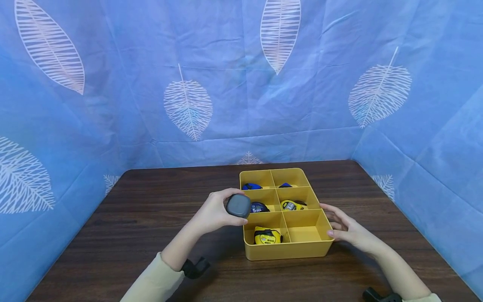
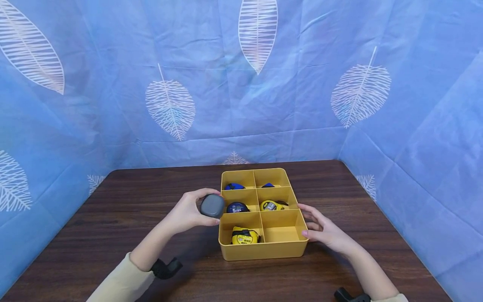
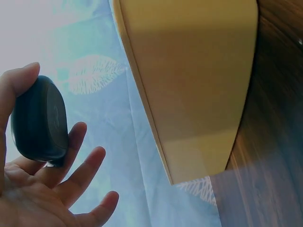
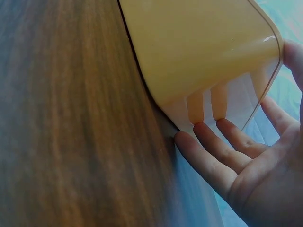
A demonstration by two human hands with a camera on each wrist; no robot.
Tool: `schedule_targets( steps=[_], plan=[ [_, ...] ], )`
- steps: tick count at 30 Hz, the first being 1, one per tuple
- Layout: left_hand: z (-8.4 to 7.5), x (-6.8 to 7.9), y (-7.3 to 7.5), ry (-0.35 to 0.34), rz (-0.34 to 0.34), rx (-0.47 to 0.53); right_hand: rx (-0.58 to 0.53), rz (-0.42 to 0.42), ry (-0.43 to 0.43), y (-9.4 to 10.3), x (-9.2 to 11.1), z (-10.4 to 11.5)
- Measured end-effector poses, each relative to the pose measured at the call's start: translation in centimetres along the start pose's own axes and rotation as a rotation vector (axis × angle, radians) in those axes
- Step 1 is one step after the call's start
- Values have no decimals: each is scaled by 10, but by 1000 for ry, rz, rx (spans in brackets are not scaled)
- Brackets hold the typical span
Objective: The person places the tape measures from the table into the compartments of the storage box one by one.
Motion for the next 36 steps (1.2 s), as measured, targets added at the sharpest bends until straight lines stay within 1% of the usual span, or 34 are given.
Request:
schedule_targets(
  steps=[8, 17, 22, 26, 32, 36],
  plan=[
    [-9, -9, -10, -20, 27, 26, -14, 1, 1, -1, 0, 0],
    [-18, -17, -22, -38, 48, 7, 7, -3, 3, -1, -1, 2],
    [-21, -21, -30, -36, 72, 0, 9, -2, 10, 0, -1, 1],
    [-22, -23, -37, -51, 94, -4, 5, 1, 15, 0, -1, 0],
    [-23, -27, -48, -77, 111, -34, 14, -8, 1, 1, 0, -1],
    [-26, -29, -55, -83, 125, -32, 13, -10, -7, 1, 0, -1]
  ],
)
Point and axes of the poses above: each hand's wrist, its own x-axis away from the middle knuckle, its own y-axis out of the back of the hand, z = x × y, the point moved 3 cm from there along -x, towards the middle knuckle, and after that the axes turned 2 degrees about -z, right-handed, at the moved point
